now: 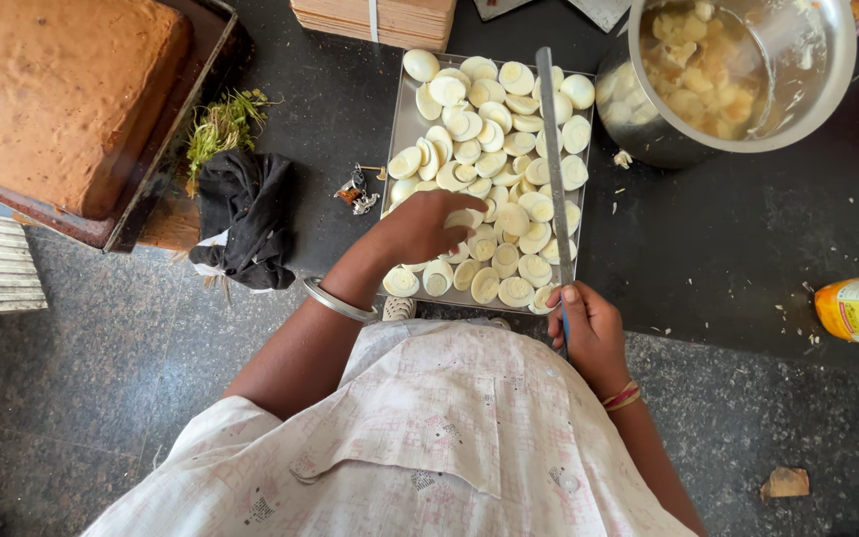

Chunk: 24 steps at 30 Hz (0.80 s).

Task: The person slices several hard-boiled eggs using a knife, placing the slices onto a metal tray.

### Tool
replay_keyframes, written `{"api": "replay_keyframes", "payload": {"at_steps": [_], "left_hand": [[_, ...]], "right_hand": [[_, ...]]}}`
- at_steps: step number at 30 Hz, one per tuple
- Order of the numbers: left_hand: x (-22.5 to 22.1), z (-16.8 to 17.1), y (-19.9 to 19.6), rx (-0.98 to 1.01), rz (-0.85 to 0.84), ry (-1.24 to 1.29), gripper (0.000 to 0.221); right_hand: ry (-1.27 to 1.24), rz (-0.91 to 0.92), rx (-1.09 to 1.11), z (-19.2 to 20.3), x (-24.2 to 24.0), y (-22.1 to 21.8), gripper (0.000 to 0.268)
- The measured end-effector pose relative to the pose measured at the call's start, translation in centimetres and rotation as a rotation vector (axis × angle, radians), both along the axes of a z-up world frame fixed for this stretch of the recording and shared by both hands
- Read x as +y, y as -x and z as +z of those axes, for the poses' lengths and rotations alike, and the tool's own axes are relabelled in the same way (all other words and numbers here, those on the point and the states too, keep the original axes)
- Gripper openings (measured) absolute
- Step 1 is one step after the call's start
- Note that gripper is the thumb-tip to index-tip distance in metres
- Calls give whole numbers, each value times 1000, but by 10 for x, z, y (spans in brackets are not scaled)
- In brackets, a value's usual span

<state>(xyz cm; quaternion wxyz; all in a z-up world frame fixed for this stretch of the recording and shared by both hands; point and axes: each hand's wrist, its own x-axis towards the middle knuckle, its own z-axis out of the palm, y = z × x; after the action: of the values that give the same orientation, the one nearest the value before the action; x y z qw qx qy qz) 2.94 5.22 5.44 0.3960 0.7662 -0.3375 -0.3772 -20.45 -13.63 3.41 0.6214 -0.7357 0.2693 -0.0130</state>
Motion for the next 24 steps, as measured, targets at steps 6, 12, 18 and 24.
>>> {"api": "replay_keyframes", "payload": {"at_steps": [6, 12, 18, 24], "left_hand": [[-12, 7, 5, -141, -26, -6, 45], [-14, 15, -4, 114, 6, 31, 43], [-9, 5, -16, 50, 239, 225, 48], [-2, -9, -68, -209, 554, 300, 14]], "right_hand": [[63, 10, 58, 2, 1, -4, 40], [-5, -81, 7, -7, -7, -11, 41], [43, -54, 21, -10, -12, -19, 40], [44, -37, 28, -7, -12, -21, 39]]}}
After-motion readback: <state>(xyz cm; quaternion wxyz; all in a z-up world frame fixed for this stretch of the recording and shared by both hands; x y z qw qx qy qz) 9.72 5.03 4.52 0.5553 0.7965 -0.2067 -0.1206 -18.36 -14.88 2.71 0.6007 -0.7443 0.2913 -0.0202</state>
